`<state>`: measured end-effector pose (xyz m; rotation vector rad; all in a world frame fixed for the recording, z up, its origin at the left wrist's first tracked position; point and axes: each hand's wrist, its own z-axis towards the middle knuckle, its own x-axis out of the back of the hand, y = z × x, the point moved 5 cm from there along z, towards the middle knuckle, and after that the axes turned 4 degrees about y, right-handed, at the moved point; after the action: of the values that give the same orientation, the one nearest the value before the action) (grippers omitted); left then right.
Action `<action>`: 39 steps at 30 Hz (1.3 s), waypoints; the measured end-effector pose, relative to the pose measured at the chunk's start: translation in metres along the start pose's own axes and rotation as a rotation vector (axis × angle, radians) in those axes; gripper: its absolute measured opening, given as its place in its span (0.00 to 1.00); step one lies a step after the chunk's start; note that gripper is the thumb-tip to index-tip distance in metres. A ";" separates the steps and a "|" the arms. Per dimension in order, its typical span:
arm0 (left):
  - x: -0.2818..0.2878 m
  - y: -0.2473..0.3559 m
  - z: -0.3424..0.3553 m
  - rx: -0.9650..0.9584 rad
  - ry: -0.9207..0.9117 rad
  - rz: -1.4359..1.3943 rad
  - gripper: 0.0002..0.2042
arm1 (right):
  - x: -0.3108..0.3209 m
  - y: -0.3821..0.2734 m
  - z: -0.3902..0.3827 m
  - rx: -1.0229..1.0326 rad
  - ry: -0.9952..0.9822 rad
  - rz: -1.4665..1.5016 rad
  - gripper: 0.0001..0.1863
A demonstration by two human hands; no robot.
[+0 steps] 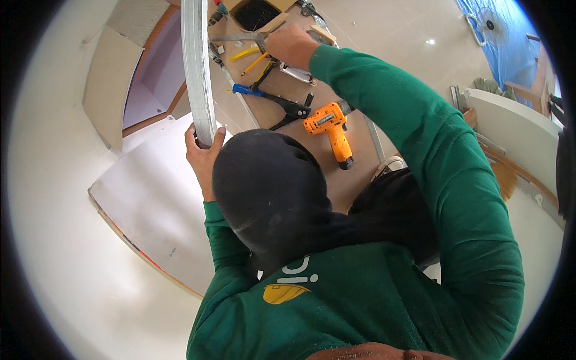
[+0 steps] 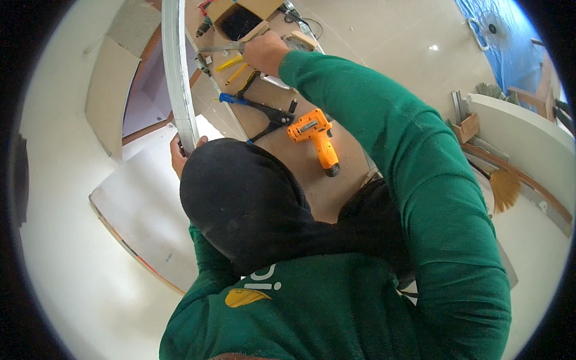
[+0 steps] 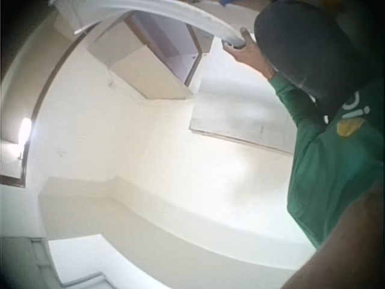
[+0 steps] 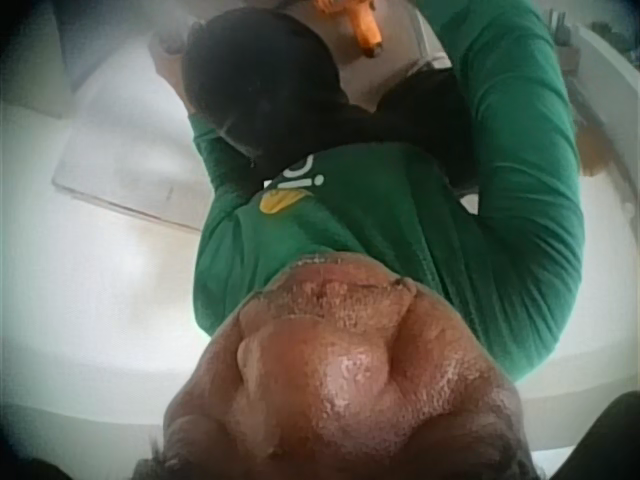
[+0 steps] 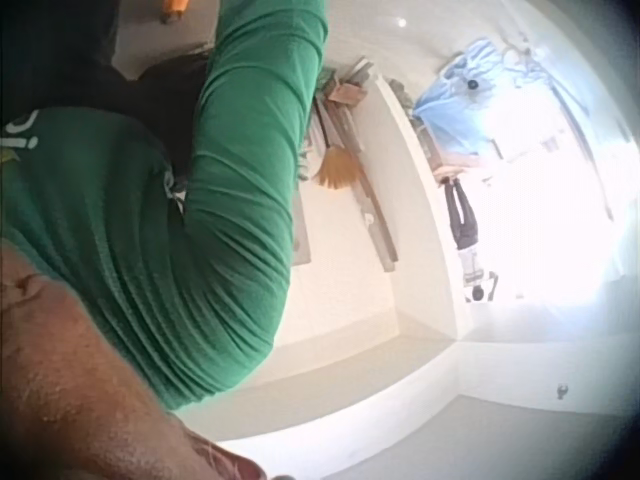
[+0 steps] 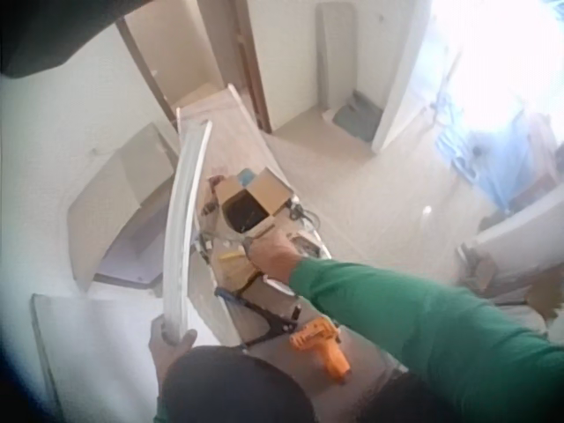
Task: The person measures and marks a metal channel with a pencil and ruler, then cuts it with tin snips. They test-fit the cut piece against the ceiling, mark it again, and prepare to install it.
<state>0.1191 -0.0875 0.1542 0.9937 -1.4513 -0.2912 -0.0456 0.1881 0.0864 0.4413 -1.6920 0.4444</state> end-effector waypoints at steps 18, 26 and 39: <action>-0.053 0.001 0.025 -0.196 -0.106 0.048 0.34 | -0.077 -0.084 -0.041 -0.253 -0.211 1.219 0.16; -0.102 0.060 0.143 -0.360 -0.107 -0.073 0.29 | -0.135 -0.111 -0.006 -1.451 0.180 2.040 0.20; -0.152 0.002 0.159 -0.128 -0.411 -0.069 0.31 | -0.096 -0.114 0.008 -1.444 0.580 2.316 0.15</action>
<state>-0.0508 -0.0388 0.0232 0.9140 -1.7441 -0.6616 0.0226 0.0911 -0.0047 -2.5821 -0.7191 0.5727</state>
